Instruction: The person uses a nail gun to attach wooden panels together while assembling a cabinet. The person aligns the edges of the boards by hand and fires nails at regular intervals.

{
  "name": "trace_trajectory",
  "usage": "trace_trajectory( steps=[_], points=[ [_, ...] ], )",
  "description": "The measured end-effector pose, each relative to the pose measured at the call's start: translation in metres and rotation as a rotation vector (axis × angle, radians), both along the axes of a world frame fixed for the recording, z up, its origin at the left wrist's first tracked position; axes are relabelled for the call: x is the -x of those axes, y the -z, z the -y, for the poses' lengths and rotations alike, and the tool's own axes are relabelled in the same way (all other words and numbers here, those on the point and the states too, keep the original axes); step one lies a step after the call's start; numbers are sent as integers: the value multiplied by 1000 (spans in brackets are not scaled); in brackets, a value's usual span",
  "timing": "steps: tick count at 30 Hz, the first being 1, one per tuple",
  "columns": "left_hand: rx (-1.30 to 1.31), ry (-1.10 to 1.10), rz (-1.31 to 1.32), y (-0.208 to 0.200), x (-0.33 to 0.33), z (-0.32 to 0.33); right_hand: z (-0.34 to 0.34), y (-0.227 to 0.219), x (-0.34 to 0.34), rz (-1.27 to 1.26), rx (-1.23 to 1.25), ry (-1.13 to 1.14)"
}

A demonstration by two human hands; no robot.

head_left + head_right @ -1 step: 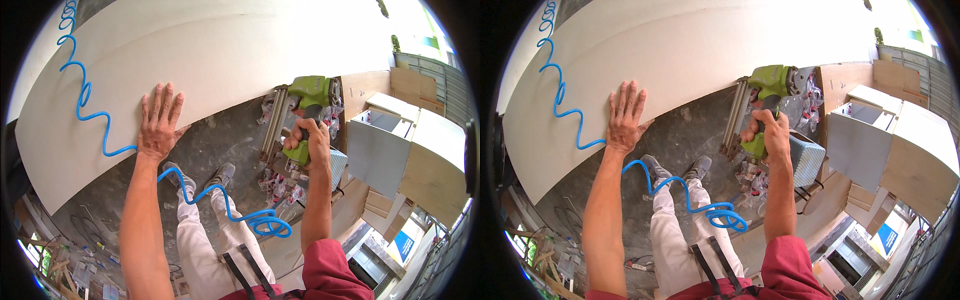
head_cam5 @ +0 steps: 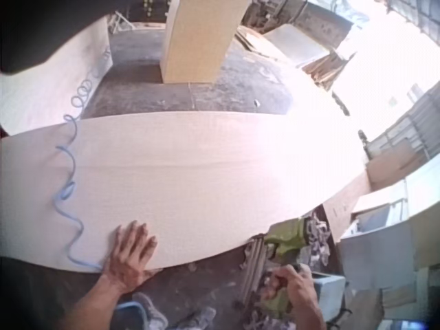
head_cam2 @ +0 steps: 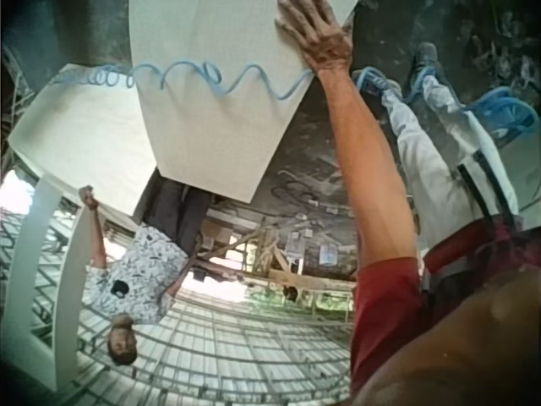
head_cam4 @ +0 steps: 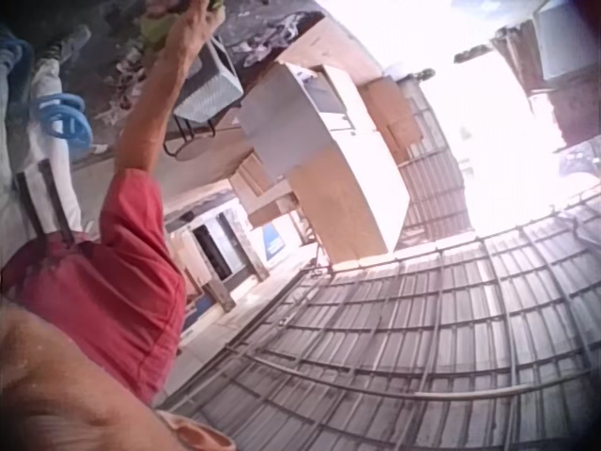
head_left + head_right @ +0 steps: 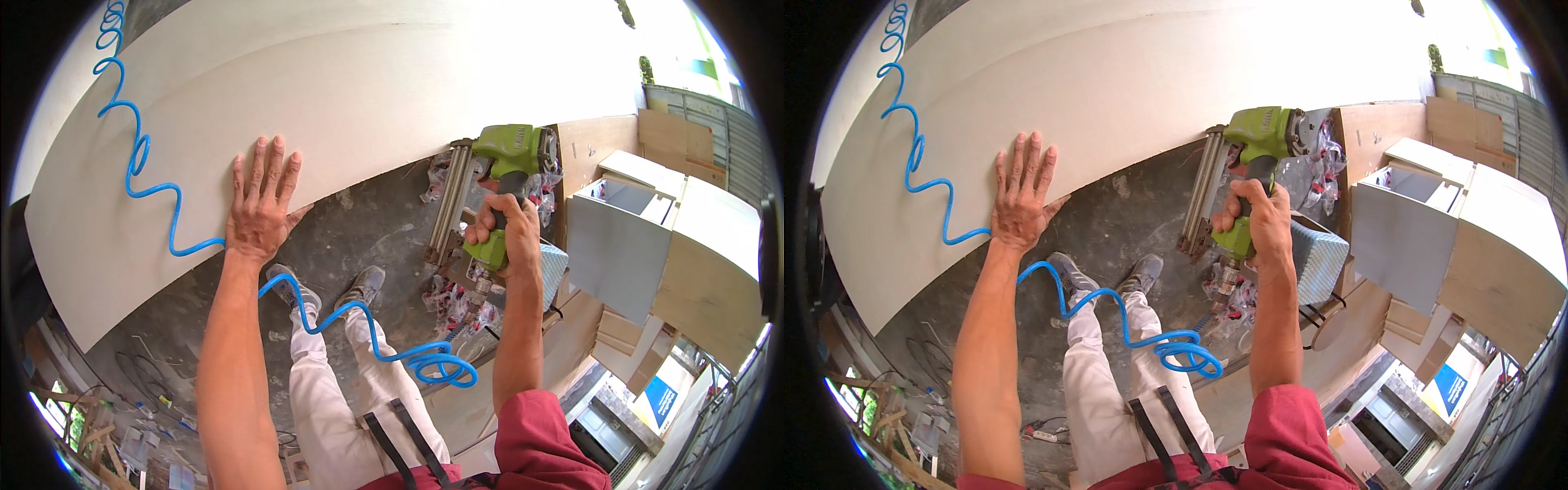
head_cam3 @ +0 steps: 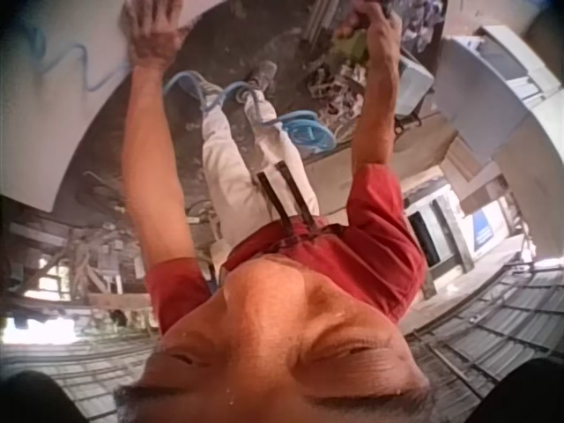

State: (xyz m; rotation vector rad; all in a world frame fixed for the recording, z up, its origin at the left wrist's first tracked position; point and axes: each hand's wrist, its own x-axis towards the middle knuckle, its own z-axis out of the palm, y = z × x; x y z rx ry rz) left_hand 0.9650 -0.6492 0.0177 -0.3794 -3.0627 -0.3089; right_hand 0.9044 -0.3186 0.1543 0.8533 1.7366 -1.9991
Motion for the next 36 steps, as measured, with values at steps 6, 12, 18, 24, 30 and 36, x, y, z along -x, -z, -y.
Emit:
trace_trajectory(
  steps=[6,12,18,24,30,36],
  points=[
    [106,-1,24,-2,0,4,1,0,1,-3,14,21],
    [0,5,-1,1,0,2,2,0,2,-4,-7,0],
    [4,5,1,1,0,2,2,1,4,-2,-16,-10],
    [10,7,5,0,0,2,3,0,2,-6,-21,-6],
    [22,12,8,1,-1,3,4,1,1,4,-13,4],
    [23,10,7,2,-1,2,8,2,-1,-20,-34,12]
  ],
)
